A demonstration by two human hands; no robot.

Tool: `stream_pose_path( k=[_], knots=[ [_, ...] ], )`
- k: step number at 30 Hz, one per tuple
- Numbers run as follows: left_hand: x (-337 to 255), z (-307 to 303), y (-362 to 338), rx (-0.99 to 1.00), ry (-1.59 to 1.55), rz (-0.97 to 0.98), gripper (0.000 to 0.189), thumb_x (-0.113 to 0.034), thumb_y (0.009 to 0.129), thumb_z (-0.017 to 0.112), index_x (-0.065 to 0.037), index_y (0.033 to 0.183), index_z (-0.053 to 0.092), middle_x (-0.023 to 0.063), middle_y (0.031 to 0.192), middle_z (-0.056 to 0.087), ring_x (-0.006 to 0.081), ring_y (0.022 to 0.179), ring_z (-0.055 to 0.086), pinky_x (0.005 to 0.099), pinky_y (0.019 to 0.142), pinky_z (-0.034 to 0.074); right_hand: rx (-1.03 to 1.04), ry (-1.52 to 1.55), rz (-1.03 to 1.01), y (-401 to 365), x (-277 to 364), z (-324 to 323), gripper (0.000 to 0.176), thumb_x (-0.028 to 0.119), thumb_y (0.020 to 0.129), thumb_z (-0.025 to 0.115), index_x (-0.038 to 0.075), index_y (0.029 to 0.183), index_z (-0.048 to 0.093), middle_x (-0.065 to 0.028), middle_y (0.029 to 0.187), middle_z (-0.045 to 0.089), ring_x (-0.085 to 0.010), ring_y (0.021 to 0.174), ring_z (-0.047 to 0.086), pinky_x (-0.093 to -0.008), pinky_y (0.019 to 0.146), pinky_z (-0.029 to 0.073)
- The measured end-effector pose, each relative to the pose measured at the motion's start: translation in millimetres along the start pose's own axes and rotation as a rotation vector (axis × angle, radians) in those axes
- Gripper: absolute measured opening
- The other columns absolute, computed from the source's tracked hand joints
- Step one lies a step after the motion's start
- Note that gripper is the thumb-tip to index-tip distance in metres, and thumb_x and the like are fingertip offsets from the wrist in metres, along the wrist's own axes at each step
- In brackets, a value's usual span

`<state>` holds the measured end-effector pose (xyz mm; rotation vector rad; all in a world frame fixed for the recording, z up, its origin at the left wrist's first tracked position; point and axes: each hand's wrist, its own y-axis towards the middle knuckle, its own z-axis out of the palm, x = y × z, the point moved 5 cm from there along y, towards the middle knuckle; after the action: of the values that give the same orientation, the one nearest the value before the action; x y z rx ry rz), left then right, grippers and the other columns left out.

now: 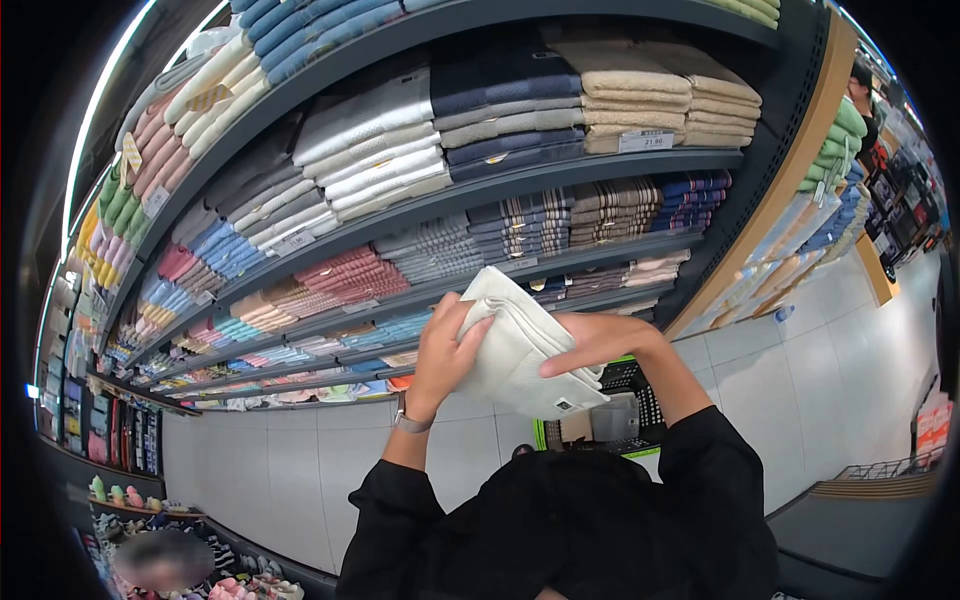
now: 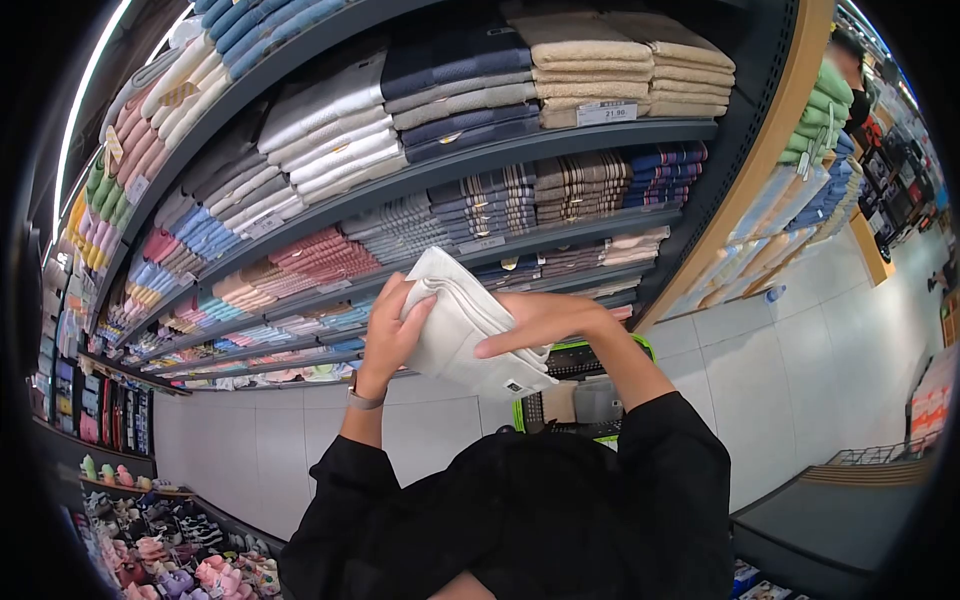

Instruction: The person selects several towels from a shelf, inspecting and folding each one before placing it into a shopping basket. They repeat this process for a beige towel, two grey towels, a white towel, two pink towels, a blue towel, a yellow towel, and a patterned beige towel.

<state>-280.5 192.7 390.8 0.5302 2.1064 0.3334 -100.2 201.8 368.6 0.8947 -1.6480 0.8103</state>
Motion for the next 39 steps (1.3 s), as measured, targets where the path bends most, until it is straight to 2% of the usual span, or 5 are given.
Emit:
stream_pose_path(
  k=[6, 13, 20, 25, 39],
  knots=[
    [13, -3, -2, -0.070, -0.016, -0.048, 0.032, -0.012, 0.080, 0.060, -0.001, 0.110, 0.053, 0.0117, 0.093, 0.058, 0.0226, 0.085, 0.057, 0.0297, 0.075, 0.043, -0.100, 0.188, 0.083, 9, -48, 3, 0.050, 0.024, 0.081, 0.061, -0.003, 0.121, 0.046, -0.0131, 0.112, 0.056, -0.0174, 0.102, 0.052, -0.0278, 0.088, 0.040],
    [65, 22, -37, 0.539, -0.581, -0.534, 0.053, -0.019, 0.080, 0.065, 0.001, 0.124, 0.043, 0.0083, 0.112, 0.055, 0.0140, 0.103, 0.051, 0.0261, 0.088, 0.040, -0.194, 0.296, 0.192, -10, -71, -1, 0.052, 0.024, 0.081, 0.063, -0.002, 0.122, 0.046, -0.0121, 0.115, 0.055, -0.0173, 0.105, 0.051, -0.0285, 0.090, 0.039],
    [61, 5, -56, 0.144, -0.647, -0.413, 0.042, -0.010, 0.082, 0.060, 0.001, 0.120, 0.045, 0.0074, 0.112, 0.054, 0.0129, 0.099, 0.053, 0.0260, 0.086, 0.042, 0.017, 1.185, -0.297, -38, -66, -17, 0.084, 0.061, 0.082, 0.043, -0.005, 0.132, 0.032, -0.0204, 0.135, 0.036, -0.0288, 0.125, 0.034, -0.0405, 0.102, 0.028],
    [75, 21, -68, -0.160, -0.923, -0.466, 0.044, -0.007, 0.084, 0.056, 0.000, 0.124, 0.040, 0.0081, 0.113, 0.054, 0.0141, 0.098, 0.054, 0.0273, 0.085, 0.045, -0.531, 1.141, -0.212, -36, -90, 6, 0.100, 0.072, 0.076, 0.036, -0.008, 0.134, 0.022, -0.0206, 0.137, 0.032, -0.0326, 0.125, 0.033, -0.0445, 0.104, 0.024],
    [80, 87, -95, -0.157, -0.765, -0.673, 0.041, -0.010, 0.085, 0.054, 0.000, 0.123, 0.041, 0.0084, 0.113, 0.054, 0.0143, 0.101, 0.053, 0.0270, 0.086, 0.043, -0.677, 0.848, 0.039, -64, -140, 41, 0.053, 0.015, 0.082, 0.061, 0.000, 0.127, 0.038, -0.0067, 0.118, 0.050, -0.0141, 0.107, 0.048, -0.0298, 0.091, 0.039]
  ],
)
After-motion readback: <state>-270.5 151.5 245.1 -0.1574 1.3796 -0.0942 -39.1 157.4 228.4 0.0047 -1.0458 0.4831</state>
